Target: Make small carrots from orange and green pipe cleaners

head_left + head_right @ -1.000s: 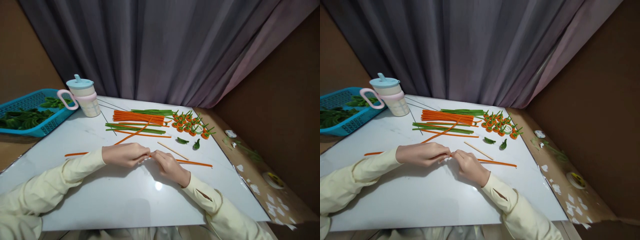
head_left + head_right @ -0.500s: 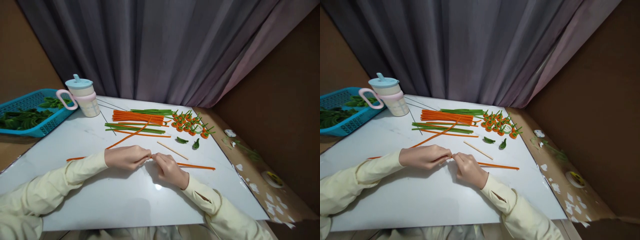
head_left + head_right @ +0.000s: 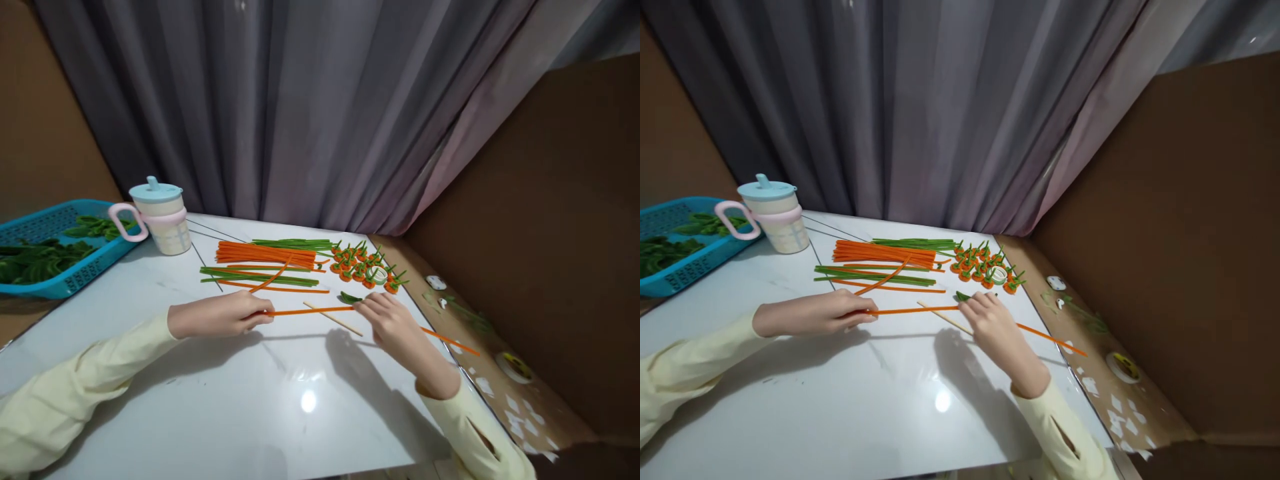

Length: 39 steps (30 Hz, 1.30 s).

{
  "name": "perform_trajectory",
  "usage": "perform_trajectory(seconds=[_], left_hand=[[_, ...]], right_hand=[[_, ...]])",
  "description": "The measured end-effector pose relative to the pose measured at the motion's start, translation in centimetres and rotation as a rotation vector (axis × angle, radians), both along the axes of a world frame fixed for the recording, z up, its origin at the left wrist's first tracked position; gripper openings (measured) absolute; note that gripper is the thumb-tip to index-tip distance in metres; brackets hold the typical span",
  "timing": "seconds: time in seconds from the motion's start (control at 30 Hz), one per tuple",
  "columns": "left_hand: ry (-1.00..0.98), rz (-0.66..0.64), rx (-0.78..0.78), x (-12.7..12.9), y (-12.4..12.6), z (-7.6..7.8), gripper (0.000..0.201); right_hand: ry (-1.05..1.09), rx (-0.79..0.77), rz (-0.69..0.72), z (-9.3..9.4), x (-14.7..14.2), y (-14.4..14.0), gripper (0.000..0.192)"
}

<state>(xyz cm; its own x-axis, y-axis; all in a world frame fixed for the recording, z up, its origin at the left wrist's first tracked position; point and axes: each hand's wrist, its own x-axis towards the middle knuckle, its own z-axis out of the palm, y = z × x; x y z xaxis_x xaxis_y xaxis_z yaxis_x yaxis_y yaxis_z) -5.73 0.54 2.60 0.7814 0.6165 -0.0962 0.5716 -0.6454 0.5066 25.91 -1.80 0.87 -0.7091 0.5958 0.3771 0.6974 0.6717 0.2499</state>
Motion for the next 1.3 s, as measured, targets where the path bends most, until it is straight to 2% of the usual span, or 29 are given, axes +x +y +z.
perform_trajectory(seconds=[0.07, 0.13, 0.23, 0.37, 0.43, 0.5, 0.57, 0.6, 0.67, 0.73, 0.87, 0.97, 1.03, 1.13, 1.2, 1.3], left_hand=[[0.022, 0.027, 0.038, -0.2, 0.1, 0.0, 0.029], [0.024, 0.040, 0.011, 0.1, 0.4, -0.4, 0.029], [-0.038, 0.038, -0.191, 1.3, 1.0, -0.8, 0.025], [-0.179, -0.009, -0.364, 3.0, 0.7, 0.0, 0.023], [-0.243, -0.067, -0.404, 3.2, 0.1, 0.8, 0.027], [-0.290, -0.104, -0.448, 3.0, -0.4, 1.7, 0.029], [-0.328, -0.100, -0.454, 2.6, -0.8, 2.4, 0.027], [-0.351, -0.077, -0.434, 2.3, -0.8, 2.6, 0.026], [-0.370, 0.002, -0.374, 1.8, -0.7, 2.7, 0.025], [-0.342, 0.095, -0.339, 1.4, -0.3, 2.6, 0.028], [-0.291, 0.206, -0.371, 1.2, 0.6, 2.0, 0.033], [-0.307, 0.222, -0.426, 1.4, 0.9, 1.3, 0.034], [-0.330, 0.210, -0.443, 1.6, 0.9, 0.9, 0.033], [-0.378, 0.200, -0.458, 1.9, 0.7, 0.6, 0.033], [-0.425, 0.202, -0.486, 2.1, 0.5, 0.6, 0.031], [-0.519, 0.236, -0.499, 2.3, 0.2, 0.8, 0.029]], right_hand=[[-0.018, 0.028, -0.053, 0.2, 2.2, 0.3, 0.038], [-0.043, 0.063, -0.101, 0.6, 3.6, 0.9, 0.038], [-0.097, 0.198, -0.195, 2.8, 3.8, 2.3, 0.034], [-0.009, 0.446, -0.215, 8.4, 0.7, 5.1, 0.026], [0.123, 0.491, -0.144, 10.6, -1.7, 7.1, 0.032], [0.234, 0.446, -0.055, 11.4, -4.3, 8.9, 0.036], [0.285, 0.342, -0.007, 10.7, -6.5, 9.8, 0.038], [0.279, 0.267, -0.029, 9.8, -7.3, 9.8, 0.040], [0.212, 0.064, -0.189, 7.2, -8.1, 8.7, 0.041], [0.095, -0.228, -0.421, 4.1, -7.9, 6.8, 0.032], [-0.036, -0.481, -0.363, -1.6, -6.5, 3.7, 0.010], [-0.028, -0.554, -0.274, -4.1, -6.4, 3.6, 0.014], [-0.002, -0.585, -0.230, -4.8, -6.8, 4.1, 0.019], [0.033, -0.657, -0.141, -4.8, -7.7, 5.0, 0.015], [0.054, -0.717, -0.053, -4.1, -8.2, 5.2, 0.014], [0.079, -0.812, 0.078, -2.0, -8.9, 5.1, 0.021]])
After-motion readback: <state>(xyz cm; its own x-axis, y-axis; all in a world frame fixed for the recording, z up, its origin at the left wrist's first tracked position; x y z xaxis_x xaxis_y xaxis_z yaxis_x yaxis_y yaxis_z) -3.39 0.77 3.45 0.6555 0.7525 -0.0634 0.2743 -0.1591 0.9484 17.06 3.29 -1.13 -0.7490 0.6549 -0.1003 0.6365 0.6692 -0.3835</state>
